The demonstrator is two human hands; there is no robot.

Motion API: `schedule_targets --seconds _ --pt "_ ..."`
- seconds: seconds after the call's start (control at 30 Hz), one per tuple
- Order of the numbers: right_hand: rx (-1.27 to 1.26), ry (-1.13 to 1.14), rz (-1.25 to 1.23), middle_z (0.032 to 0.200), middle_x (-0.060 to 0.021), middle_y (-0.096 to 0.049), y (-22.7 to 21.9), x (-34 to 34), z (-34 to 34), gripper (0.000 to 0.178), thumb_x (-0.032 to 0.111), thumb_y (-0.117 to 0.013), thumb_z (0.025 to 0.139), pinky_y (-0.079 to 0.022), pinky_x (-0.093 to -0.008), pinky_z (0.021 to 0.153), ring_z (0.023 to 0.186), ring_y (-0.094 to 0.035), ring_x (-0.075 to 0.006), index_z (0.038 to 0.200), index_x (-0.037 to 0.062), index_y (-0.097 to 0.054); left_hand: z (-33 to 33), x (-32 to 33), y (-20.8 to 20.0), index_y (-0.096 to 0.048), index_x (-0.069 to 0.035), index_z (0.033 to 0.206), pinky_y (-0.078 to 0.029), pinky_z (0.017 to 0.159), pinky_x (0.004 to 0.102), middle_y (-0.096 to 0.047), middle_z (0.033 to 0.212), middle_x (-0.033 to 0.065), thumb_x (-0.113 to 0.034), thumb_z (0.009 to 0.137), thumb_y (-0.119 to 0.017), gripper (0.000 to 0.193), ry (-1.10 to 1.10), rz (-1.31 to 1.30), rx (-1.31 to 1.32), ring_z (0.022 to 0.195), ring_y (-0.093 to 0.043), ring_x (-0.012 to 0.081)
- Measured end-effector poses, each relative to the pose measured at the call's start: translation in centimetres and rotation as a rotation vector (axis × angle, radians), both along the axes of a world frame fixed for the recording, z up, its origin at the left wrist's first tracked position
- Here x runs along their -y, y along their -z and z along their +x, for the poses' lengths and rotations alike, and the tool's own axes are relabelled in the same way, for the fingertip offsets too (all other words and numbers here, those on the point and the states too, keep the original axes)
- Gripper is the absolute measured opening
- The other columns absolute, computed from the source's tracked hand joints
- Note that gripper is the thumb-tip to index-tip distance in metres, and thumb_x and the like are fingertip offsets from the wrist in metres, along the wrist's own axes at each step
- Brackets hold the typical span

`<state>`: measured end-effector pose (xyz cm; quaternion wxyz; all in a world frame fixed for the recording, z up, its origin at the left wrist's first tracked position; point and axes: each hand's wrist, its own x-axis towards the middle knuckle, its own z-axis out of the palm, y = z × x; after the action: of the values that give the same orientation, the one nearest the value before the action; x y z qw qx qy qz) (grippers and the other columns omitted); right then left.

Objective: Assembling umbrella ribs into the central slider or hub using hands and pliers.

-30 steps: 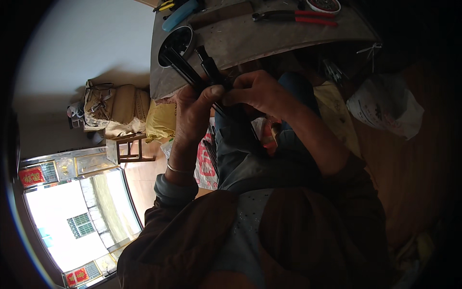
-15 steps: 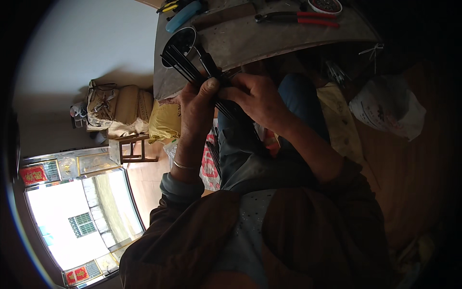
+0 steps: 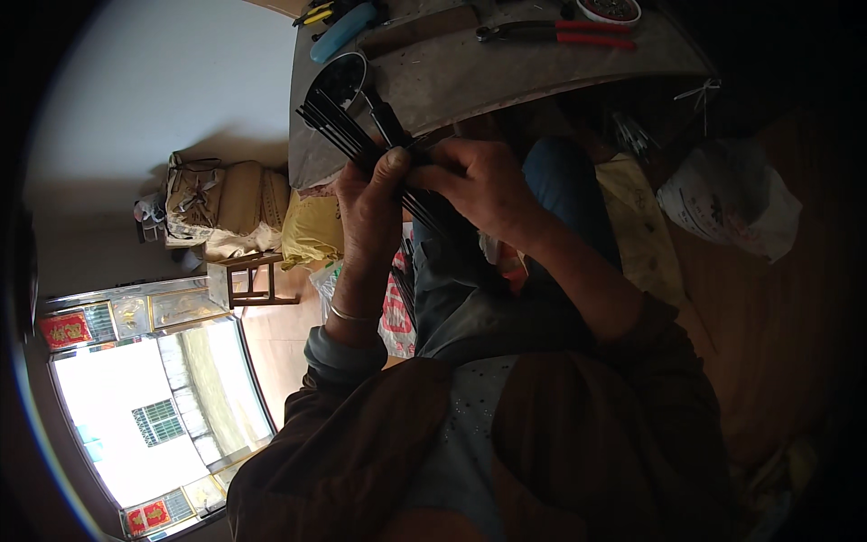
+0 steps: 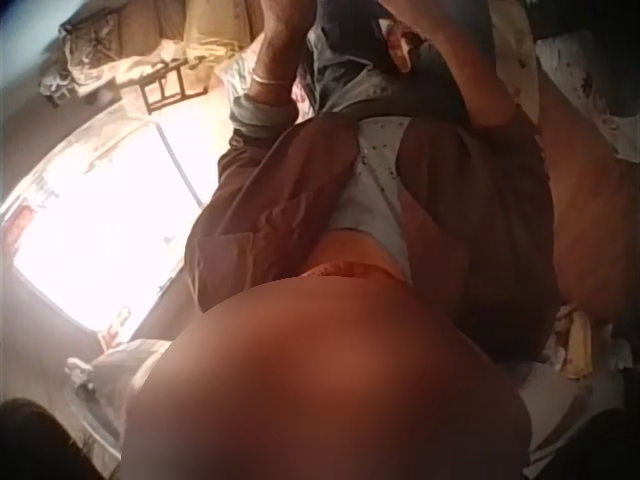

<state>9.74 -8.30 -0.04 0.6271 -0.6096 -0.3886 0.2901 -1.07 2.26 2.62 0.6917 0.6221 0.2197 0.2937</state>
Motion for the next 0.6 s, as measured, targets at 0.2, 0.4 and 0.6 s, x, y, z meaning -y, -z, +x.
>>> schedule_targets --seconds 0.2,0.4,0.6 --pt "-0.032 -0.040 -0.011 0.062 -0.0028 -0.059 0.0 0.2 0.9 0.022 0.020 -0.072 0.081 -0.042 -0.0240 0.052 0.057 -0.054 -0.0072 0.076 -0.0001 -0.065 0.3 0.8 -0.3 -0.063 0.000 0.101 -0.049 0.070 0.0224 -0.066 0.087 0.0028 -0.011 0.082 -0.071 0.023 -0.066 0.005 -0.026 0.075 -0.059 0.0087" --pt "-0.184 -0.166 -0.080 0.060 -0.0007 -0.057 0.3 0.0 1.7 0.024 0.022 -0.072 0.082 -0.041 -0.0218 0.049 0.053 -0.053 -0.0060 0.073 0.0021 -0.063 0.1 0.7 0.0 -0.063 -0.001 0.101 -0.049 0.070 0.0227 -0.066 0.088 0.0029 -0.008 0.082 -0.070 0.021 -0.047 0.012 -0.010 0.076 -0.060 0.0090" --pt "-0.315 -0.165 -0.126 0.060 0.0008 -0.057 0.7 0.1 1.4 0.029 0.027 -0.074 0.080 -0.039 -0.0206 0.046 0.051 -0.052 -0.0052 0.069 0.0049 -0.059 -0.4 0.8 0.3 -0.064 -0.004 0.102 -0.049 0.071 0.0234 -0.066 0.088 0.0019 -0.008 0.082 -0.070 0.021 -0.002 -0.084 0.072 0.077 -0.060 0.0087"
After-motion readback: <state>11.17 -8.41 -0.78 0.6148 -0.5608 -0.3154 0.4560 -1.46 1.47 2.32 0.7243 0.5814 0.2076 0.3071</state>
